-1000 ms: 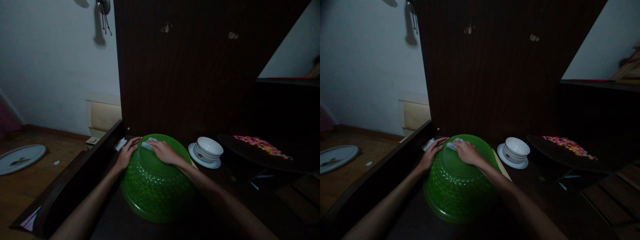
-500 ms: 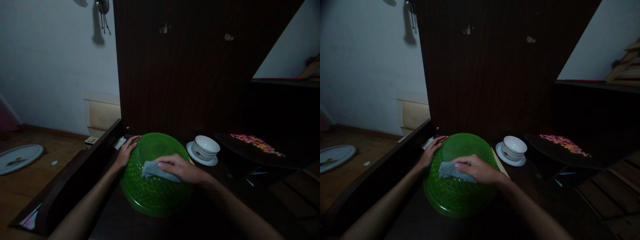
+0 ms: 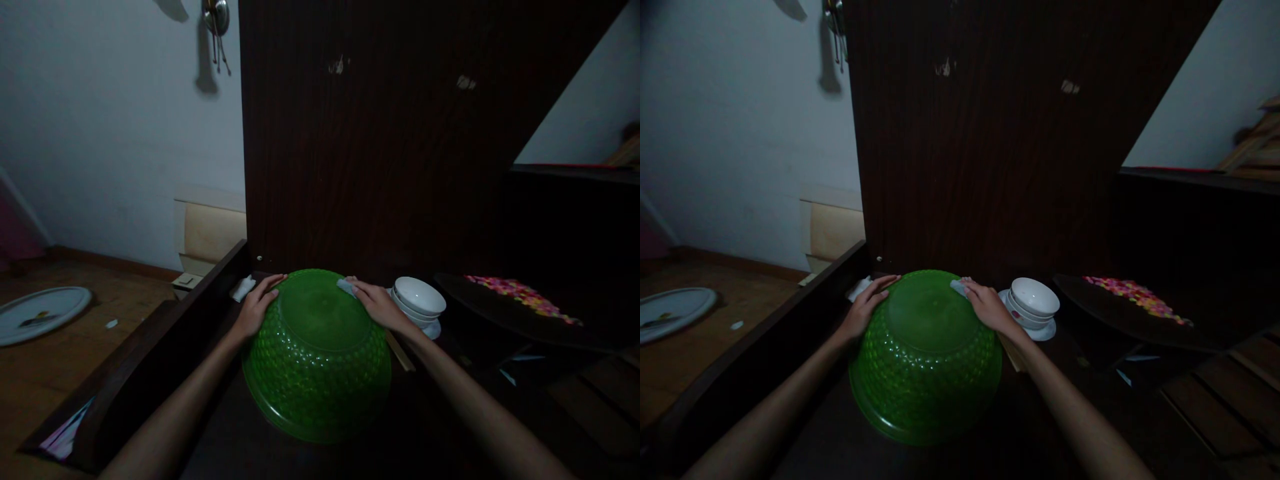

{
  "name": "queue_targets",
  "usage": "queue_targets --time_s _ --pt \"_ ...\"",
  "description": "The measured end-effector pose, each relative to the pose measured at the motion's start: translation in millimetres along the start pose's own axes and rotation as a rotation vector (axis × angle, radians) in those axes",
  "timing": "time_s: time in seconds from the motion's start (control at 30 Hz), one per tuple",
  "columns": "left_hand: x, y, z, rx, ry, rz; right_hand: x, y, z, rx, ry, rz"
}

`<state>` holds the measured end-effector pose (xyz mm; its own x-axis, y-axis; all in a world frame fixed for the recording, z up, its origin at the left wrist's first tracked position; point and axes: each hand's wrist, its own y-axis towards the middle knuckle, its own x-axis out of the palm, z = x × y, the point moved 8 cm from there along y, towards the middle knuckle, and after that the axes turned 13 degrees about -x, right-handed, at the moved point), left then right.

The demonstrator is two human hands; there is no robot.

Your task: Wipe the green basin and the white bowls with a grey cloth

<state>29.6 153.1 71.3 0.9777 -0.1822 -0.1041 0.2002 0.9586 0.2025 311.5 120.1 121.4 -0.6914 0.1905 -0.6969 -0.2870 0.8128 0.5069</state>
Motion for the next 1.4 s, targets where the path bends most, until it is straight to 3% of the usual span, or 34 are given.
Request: queue_targets --time_s 0.23,0.43,0.6,0.67,0.73,0.87,0.93,1.0,1.07,1.17,1.27,1.4 --pt "-0.3 -0.1 0.6 -0.004 -0.029 0.005 36.9 -22.4 -59.4 -0.149 0.071 -0.209" --pt "-0.3 -0.5 2.7 -0.005 -0.026 0.006 46.9 -51.3 -97.6 -0.149 0.181 -0.266" --pt "0.3 -0.4 3.8 -0.009 -0.019 -0.002 36.2 -73.0 -114.8 -0.105 0.411 -0.376" --pt "0.3 -0.4 4.1 -0.011 -0.014 -0.002 28.7 -77.3 -109.2 -0.020 0.510 -0.421" --pt "0.1 -0.6 4.4 -0.014 -0.010 0.001 17.8 -76.0 -93.1 0.096 0.585 -0.376" --pt "-0.6 -1.2 5.4 -0.013 -0.007 0.006 -18.6 -57.2 -40.6 0.242 0.563 -0.001" --pt "-0.7 -1.2 5.8 -0.010 -0.004 0.005 -38.8 -44.5 -17.4 0.219 0.426 0.175" --pt "-0.6 -1.0 5.4 -0.009 -0.004 0.001 -50.5 -31.5 -2.1 0.164 0.261 0.257" --pt "-0.3 -0.5 4.1 -0.009 -0.008 -0.002 -47.3 -20.2 6.3 0.105 0.164 0.243" --pt "0.2 0.2 1.4 -0.010 -0.021 -0.003 -20.3 -14.5 10.2 0.058 0.153 0.135" --pt "0.3 0.2 0.0 -0.013 -0.041 0.001 3.5 -24.8 4.7 0.052 0.160 0.090" --pt "-0.4 -0.6 1.2 -0.022 -0.045 0.011 15.7 -47.4 -19.7 -0.009 0.155 0.019"
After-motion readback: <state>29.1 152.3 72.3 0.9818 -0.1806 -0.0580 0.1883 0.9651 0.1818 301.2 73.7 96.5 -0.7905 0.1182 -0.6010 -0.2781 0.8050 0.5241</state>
